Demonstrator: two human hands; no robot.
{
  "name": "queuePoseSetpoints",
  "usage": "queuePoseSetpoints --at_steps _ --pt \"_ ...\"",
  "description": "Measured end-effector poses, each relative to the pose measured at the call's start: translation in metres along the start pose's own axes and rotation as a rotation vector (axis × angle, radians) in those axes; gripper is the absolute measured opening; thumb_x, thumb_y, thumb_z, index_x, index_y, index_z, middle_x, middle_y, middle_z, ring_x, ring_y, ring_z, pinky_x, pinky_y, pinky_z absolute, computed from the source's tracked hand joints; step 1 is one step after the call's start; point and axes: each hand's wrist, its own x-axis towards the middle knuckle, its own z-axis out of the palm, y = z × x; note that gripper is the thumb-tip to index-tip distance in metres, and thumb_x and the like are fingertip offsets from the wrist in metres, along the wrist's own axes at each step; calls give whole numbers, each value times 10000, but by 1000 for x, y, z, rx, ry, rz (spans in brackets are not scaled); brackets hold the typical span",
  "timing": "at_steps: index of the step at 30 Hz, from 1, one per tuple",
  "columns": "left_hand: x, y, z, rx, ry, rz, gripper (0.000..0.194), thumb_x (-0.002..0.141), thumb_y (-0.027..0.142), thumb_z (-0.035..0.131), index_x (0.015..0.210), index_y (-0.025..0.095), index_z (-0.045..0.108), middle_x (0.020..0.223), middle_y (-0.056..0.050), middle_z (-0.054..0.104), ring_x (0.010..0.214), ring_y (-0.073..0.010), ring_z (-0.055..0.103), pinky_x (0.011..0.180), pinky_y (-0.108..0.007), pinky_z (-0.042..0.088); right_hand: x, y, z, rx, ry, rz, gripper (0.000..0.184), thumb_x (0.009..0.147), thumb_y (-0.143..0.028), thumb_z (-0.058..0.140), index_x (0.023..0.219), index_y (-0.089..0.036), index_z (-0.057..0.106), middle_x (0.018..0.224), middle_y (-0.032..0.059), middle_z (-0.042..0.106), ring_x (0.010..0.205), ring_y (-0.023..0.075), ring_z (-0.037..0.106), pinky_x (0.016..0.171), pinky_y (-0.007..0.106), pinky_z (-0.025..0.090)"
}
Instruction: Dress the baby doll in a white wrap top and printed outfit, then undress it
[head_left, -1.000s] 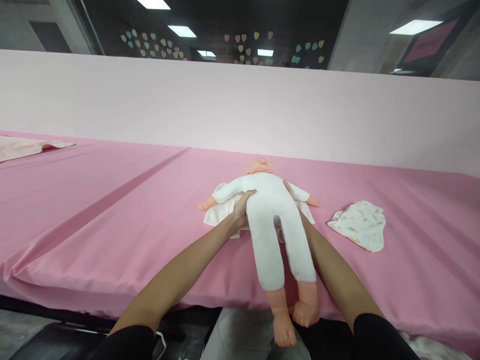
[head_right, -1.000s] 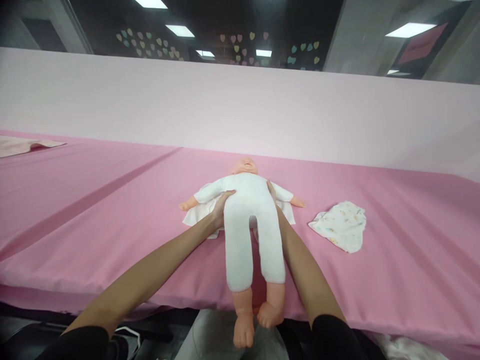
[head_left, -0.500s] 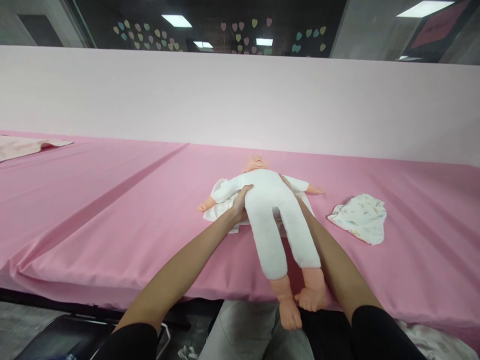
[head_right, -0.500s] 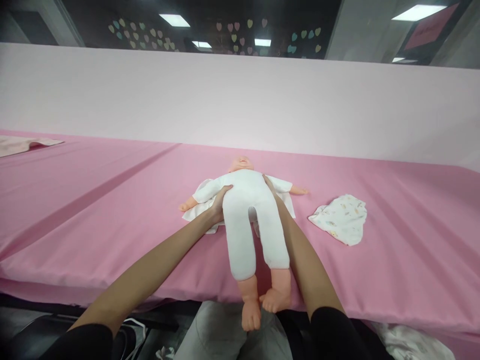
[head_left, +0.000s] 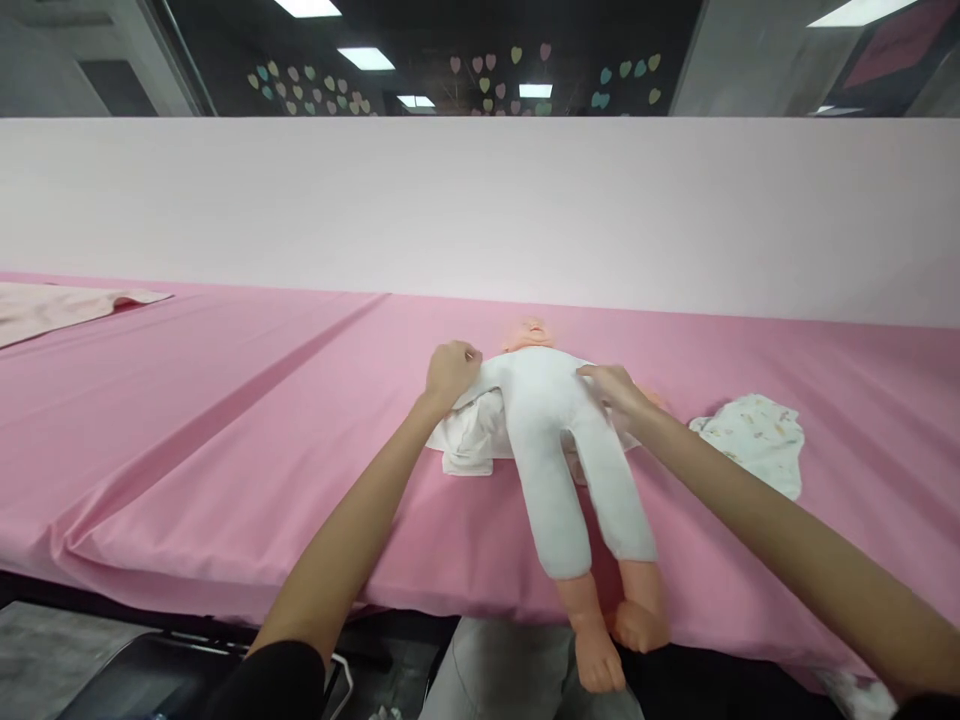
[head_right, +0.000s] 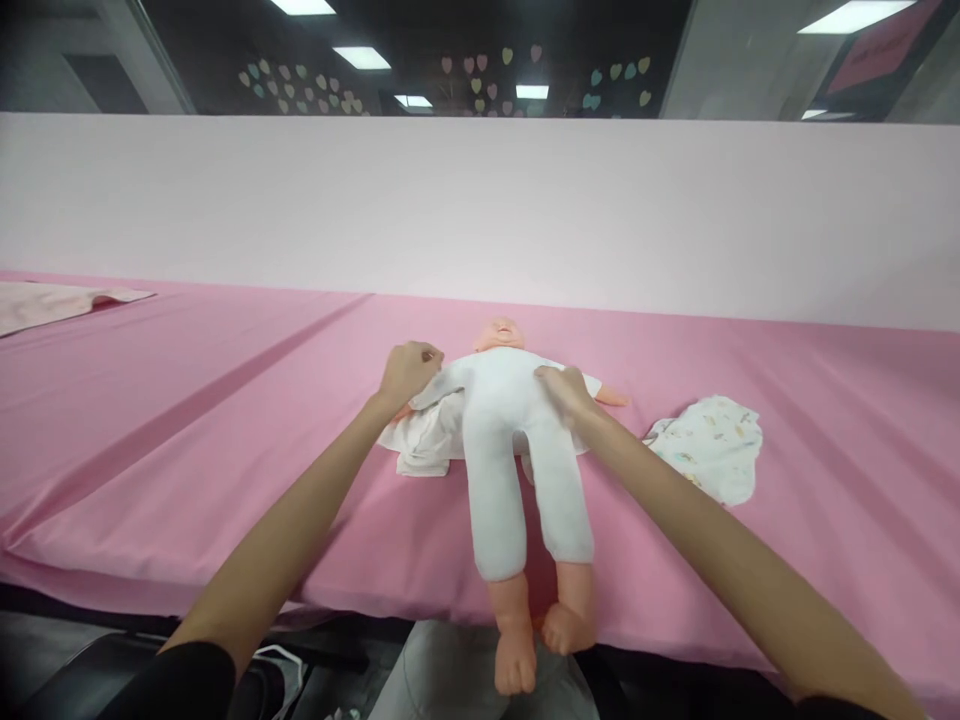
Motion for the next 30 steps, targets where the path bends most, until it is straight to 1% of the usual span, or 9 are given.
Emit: queuePoseSetpoints --at_steps 2,5,7,9,12,17,23,27,30 --pt "13 -10 6 129 75 3 336 809 214 443 1069 125 635 1029 -143 666 993 -263 604 859 -353 452 -13 -22 8 -183 -65 -160 419 746 -361 561 1097 -133 549 1037 142 608 956 271 585 744 369 508" --pt "24 -21 26 95 -92 -69 402 836 221 414 1192 124 573 1181 -171 608 1107 -272 556 912 -358 423 -19 -53 48 -544 -327 -603 385 750 -312 562 1099 -155 535 1143 124 582 1062 279 534 862 410 460" --pt "25 -27 38 34 -163 -99 372 873 244 355 1088 124 633 1125 -170 641 1065 -263 585 888 -339 432 -11 -65 84 -809 -400 -702 416 752 -217 562 1150 -110 503 1186 164 562 1112 295 505 935 468 403" --pt "26 -34 44 -5 -168 -102 368 883 258 347 1030 128 658 1103 -166 656 1049 -259 596 866 -320 437 2 -68 118 -969 -359 -751 471 767 -111 526 1227 -63 441 1213 200 543 1133 285 500 996 491 330" --pt "28 -49 44 -73 -180 -120 320 843 198 400 988 126 677 1100 -144 667 1044 -237 600 851 -278 438 23 -66 144 -1012 -411 -766 479 760 -85 544 1226 -59 439 1127 185 593 1044 259 561 933 420 391" --pt "36 -76 36 -243 -204 -257 305 764 143 462 976 100 678 1015 -116 699 905 -176 641 717 -207 472 34 -57 145 -999 -407 -897 384 772 -102 549 1153 -145 516 1151 149 562 1066 291 515 854 418 420" --pt "46 -97 13 -357 -155 -355 343 651 202 663 982 112 654 871 -84 706 803 -178 644 685 -218 475 36 -51 144 -737 -367 -806 373 717 -117 553 1085 -142 498 1115 113 561 1003 263 531 841 387 414" --pt "46 -97 5 -356 -153 -346 283 590 306 748 797 138 654 795 -75 689 875 -217 635 760 -251 471 43 -50 140 -443 -278 -746 324 714 -133 546 1026 -171 467 1022 67 588 923 220 551 775 324 438" --pt "42 -82 13 -259 -190 -315 309 543 375 775 722 169 631 831 -88 683 982 -267 608 824 -294 463 48 -51 135 -206 -206 -685 299 717 -203 583 992 -191 466 949 31 596 859 198 564 728 302 452"
